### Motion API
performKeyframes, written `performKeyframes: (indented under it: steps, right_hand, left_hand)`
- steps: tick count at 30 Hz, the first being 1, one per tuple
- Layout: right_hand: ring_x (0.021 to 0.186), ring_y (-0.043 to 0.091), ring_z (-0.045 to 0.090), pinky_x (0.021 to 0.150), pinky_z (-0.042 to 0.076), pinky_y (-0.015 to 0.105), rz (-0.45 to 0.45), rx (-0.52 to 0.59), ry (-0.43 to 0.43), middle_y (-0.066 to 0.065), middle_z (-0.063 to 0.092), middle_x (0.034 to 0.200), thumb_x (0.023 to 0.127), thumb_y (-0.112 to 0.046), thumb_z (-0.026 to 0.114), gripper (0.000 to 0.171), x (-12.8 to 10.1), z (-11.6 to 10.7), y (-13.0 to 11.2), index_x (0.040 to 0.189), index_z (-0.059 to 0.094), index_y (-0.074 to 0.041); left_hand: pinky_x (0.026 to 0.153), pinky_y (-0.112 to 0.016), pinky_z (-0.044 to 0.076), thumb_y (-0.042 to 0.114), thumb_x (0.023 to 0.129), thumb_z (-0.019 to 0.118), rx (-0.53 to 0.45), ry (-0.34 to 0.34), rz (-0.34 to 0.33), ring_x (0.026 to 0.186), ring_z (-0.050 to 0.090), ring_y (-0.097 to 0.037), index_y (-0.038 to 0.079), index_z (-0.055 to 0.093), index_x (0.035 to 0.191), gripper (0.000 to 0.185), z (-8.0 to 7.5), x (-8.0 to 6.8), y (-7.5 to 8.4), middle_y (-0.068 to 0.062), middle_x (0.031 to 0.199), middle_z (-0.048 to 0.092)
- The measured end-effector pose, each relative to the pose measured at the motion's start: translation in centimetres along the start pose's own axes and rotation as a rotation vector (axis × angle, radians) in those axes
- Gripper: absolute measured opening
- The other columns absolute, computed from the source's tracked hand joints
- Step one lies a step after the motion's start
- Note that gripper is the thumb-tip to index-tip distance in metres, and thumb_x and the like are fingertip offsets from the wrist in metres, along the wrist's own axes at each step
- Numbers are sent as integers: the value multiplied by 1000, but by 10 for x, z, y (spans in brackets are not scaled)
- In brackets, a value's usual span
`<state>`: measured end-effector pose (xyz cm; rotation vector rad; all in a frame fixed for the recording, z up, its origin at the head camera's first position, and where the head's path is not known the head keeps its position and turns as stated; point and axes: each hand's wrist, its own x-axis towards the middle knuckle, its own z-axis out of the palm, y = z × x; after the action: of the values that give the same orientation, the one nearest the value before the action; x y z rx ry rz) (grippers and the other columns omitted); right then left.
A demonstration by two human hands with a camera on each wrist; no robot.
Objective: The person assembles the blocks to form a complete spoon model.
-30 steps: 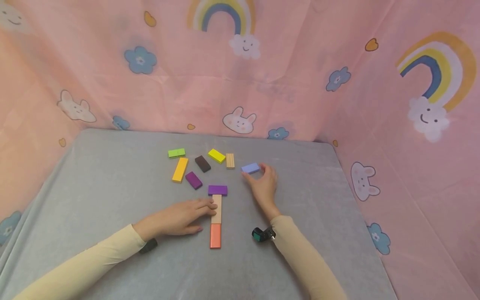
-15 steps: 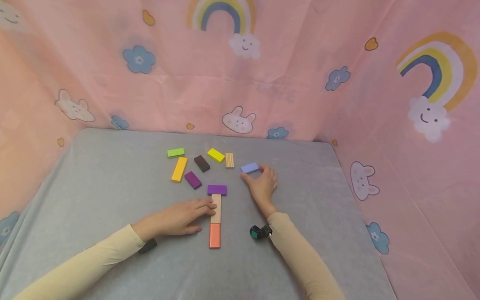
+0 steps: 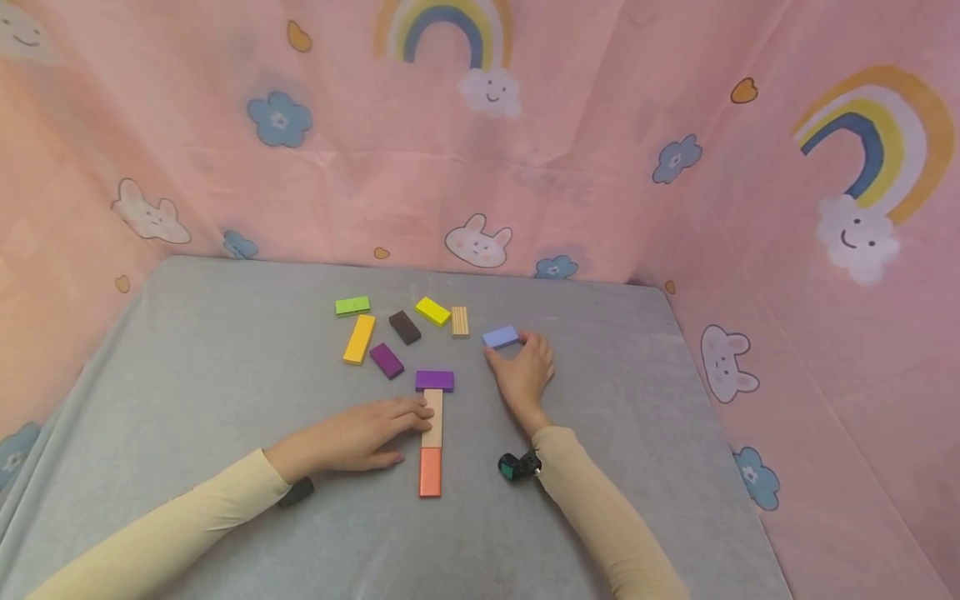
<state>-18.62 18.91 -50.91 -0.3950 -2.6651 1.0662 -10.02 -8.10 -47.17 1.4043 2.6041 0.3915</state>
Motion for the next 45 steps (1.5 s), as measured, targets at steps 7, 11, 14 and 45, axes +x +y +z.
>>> performKeyframes:
  steps: [7,11,14,45]
  right_hand:
    - [120,31,41,104,26,50,-11,-42,-3,14,50,124,74,-47,74,69,2,0,-1,122,48,-4]
    - [115,31,47,103,30,48,-17,-15,14,14,55,119,71,-45,77,69,5,-4,0,119,52,-3]
    - [108,30,52,99,35,45,-20,40,9,14,59,113,69,-43,79,67,4,-10,-1,117,54,-3]
    - [90,19,61,77,55,32,-580,201,-395,1,63,107,67,-29,85,62,-106,-71,2,121,58,-17]
  left_hand:
    - [114,-34,36,32,90,61,5,0,-5,141,36,-15,22,47,134,48,1,0,0,4,150,40]
    - [114,-34,36,32,90,61,4,-1,-5,141,35,-15,22,46,135,48,2,0,0,4,150,39]
    - [114,-34,36,32,90,61,2,0,-5,141,36,-15,22,46,134,48,1,1,-1,3,150,40]
    - [113,-34,37,35,90,61,10,5,-9,140,36,-14,24,46,135,49,7,1,-5,5,150,39]
